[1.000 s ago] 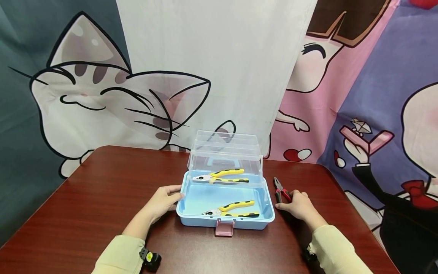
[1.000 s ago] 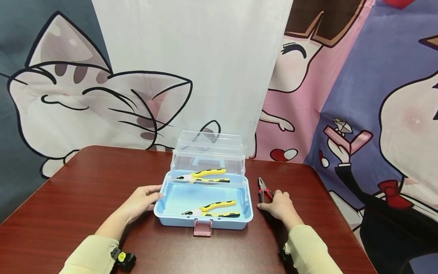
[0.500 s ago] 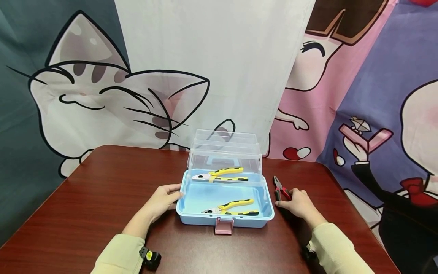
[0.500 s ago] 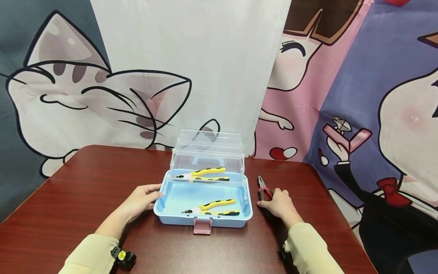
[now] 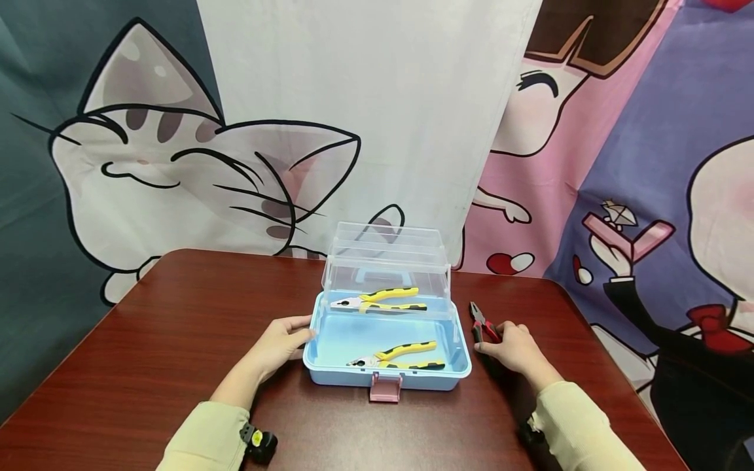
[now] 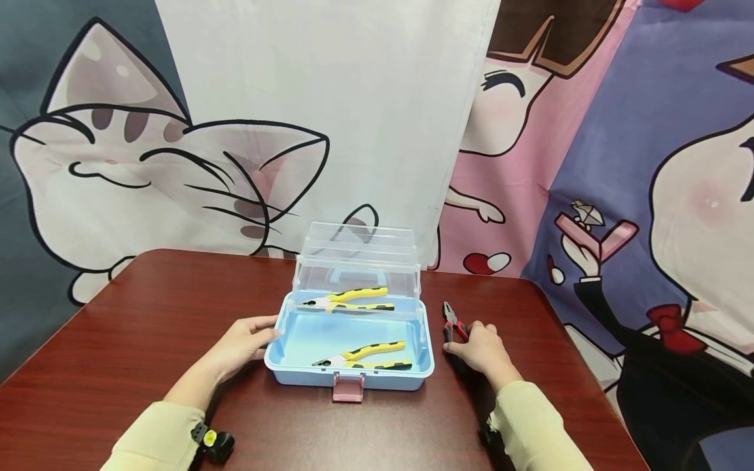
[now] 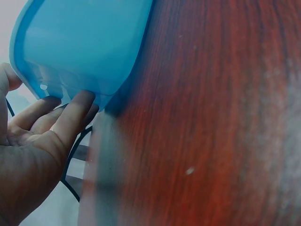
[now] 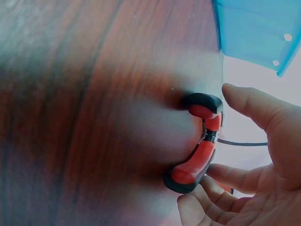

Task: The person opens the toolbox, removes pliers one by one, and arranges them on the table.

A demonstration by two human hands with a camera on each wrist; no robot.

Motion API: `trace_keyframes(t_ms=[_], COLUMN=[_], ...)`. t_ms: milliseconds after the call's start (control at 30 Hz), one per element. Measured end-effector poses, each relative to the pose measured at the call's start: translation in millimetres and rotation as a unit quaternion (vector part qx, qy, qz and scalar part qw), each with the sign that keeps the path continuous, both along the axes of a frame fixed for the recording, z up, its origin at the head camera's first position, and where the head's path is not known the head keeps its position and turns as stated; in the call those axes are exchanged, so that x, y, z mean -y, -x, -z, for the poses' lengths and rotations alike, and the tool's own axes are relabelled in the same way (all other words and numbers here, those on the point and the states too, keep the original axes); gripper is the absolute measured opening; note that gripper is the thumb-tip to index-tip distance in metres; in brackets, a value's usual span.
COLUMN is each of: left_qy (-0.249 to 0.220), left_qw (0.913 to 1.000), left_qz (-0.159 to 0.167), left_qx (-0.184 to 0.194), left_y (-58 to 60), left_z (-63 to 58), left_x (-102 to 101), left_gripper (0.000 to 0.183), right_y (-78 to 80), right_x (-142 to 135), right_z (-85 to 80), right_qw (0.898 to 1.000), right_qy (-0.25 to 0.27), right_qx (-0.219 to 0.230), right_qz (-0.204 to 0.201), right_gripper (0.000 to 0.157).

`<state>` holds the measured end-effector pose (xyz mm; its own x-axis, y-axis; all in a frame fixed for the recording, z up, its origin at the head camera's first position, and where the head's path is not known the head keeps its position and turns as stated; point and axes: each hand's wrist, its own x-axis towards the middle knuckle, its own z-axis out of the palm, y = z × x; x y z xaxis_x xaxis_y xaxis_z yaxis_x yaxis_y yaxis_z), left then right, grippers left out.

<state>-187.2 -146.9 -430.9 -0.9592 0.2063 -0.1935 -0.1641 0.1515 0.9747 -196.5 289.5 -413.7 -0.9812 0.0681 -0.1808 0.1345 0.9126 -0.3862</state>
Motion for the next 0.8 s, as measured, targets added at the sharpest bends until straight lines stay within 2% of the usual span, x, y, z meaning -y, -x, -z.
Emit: trace_keyframes(t_ms=[300,800], left_qy=[0.002,0.002], left_qw=[1.0000,1.0000], left_qz=[0.004,0.006], left_qx=[-0.005,-0.003], left_y=[-1.3,-1.4], left_z=[-0.6,-1.3], left_x=[0,0], left_gripper=[0.052,0.052], right_y=[-1.7,-1.7], right_x=[0,1], right_z=[-5.4,-11.7], right_qw=[1.000,1.000], right_qy=[0.009,0.010], right_qx=[0.005,-0.018], right_qz=[0.010,-0.005], right_gripper=[0.077,0.076])
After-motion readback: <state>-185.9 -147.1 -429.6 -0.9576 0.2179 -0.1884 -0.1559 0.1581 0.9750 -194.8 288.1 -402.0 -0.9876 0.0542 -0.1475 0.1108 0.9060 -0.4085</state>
